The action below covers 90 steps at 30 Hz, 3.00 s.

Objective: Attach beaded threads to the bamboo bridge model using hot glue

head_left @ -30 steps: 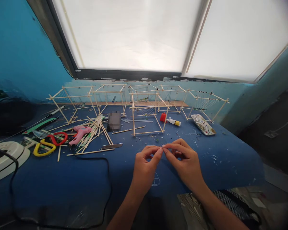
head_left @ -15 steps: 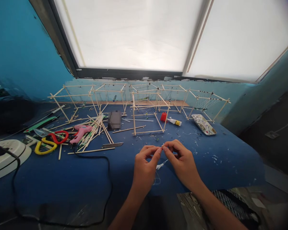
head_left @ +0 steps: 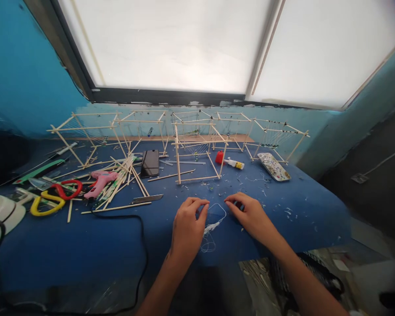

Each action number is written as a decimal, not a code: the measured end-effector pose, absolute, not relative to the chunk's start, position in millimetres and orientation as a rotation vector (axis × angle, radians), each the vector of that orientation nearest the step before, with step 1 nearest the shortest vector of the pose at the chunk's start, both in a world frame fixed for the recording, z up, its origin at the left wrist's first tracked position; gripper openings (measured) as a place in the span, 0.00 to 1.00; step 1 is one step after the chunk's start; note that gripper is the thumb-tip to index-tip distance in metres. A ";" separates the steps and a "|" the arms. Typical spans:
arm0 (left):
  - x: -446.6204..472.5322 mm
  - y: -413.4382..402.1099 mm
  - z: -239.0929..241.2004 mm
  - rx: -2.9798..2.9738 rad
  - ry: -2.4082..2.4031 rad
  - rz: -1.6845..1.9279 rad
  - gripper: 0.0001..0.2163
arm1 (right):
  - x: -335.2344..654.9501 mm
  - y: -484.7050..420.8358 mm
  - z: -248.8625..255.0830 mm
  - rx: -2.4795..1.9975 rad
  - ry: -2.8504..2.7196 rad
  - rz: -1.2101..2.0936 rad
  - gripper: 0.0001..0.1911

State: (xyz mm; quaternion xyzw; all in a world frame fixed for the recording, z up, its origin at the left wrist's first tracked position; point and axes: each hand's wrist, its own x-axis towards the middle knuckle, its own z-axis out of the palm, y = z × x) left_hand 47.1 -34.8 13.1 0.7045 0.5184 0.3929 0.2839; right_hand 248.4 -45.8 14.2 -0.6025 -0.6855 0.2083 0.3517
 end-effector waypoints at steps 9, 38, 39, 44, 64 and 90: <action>50.6 -38.1 10.5 2.004 1.437 1.024 0.10 | 234.2 -36.3 0.5 -1.675 -2.042 0.324 0.09; 69.1 -44.4 12.6 1.508 1.310 1.252 0.07 | 208.1 -57.5 13.2 -1.348 -1.503 0.704 0.12; 69.3 -44.7 12.1 1.511 1.313 1.264 0.07 | 207.2 -58.1 13.0 -1.350 -1.521 0.678 0.11; 71.1 -45.9 10.2 1.588 1.381 1.323 0.06 | 203.2 -60.9 13.7 -1.356 -1.604 0.529 0.11; 62.7 -39.9 8.1 1.311 1.014 1.192 0.09 | 210.1 -55.3 9.2 -1.397 -1.531 0.641 0.11; 20.4 2.6 30.1 0.985 1.013 1.449 0.11 | 232.7 -27.1 14.4 -1.121 -1.035 1.320 0.18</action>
